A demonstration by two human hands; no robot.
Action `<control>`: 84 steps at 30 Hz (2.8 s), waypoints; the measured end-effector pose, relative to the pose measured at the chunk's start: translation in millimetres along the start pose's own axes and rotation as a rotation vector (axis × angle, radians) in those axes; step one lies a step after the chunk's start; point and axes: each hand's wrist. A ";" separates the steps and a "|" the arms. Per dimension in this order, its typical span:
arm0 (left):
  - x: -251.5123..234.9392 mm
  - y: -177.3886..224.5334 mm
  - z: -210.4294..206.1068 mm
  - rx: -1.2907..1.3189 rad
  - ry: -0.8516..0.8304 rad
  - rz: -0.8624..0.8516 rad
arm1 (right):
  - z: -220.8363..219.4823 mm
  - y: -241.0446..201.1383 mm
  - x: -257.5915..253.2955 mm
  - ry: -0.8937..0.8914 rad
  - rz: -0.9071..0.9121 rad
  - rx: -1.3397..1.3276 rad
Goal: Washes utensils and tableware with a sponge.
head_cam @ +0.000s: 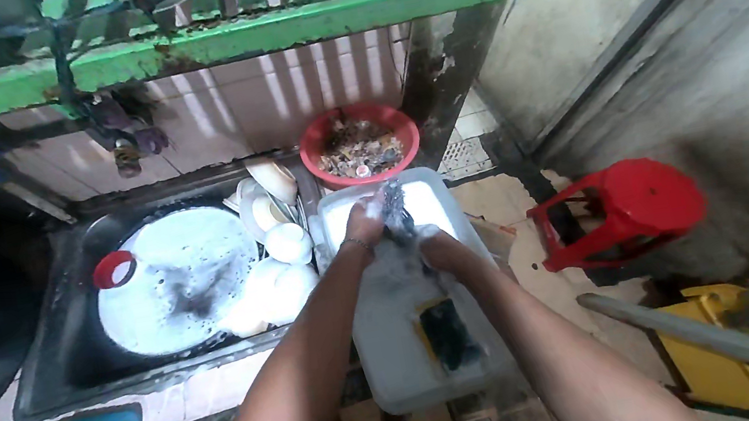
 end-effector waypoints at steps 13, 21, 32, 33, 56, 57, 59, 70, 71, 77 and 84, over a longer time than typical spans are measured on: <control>77.6 -29.9 -71.3 -1.046 -0.336 0.181 | 40.5 -45.3 69.4 -0.096 -0.333 0.369; 88.9 -26.4 -71.0 -1.021 -0.495 0.174 | 33.8 -18.4 81.1 -0.016 -0.197 0.091; 52.2 -32.2 -97.7 -0.613 -0.406 0.019 | 20.2 1.4 92.1 0.258 -0.188 -0.515; 54.8 -32.1 -99.7 -0.606 -0.437 0.010 | 21.6 3.9 94.1 0.276 -0.167 -0.520; 6.6 -7.4 -40.7 -0.271 0.083 -0.264 | 3.5 0.4 63.3 0.274 -0.120 -0.799; -3.1 -13.9 -40.1 -0.461 0.059 -0.206 | 6.9 2.4 66.1 0.275 -0.139 -0.829; -13.4 -20.8 -48.2 -0.811 0.007 -0.073 | 11.5 4.8 68.2 0.303 -0.168 -0.854; 45.2 -28.4 -115.7 -0.844 -0.517 -0.200 | 14.3 15.8 69.2 0.356 -0.053 -0.899; 60.7 -27.6 -112.2 -0.845 -0.527 -0.230 | 16.0 13.3 69.6 0.341 -0.073 -0.877; 106.4 -25.6 -99.9 -1.084 -0.777 -0.171 | 20.2 7.9 71.2 0.307 -0.107 -0.777; 118.4 -25.5 -92.3 -1.221 -1.026 -0.167 | 16.3 12.8 69.5 0.294 -0.095 -0.835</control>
Point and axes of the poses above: each hand's wrist, its own x-axis away from the middle knuckle, its own z-axis out of the back of the hand, y = z × x, and after that the axes turned 2 degrees about z, right-handed
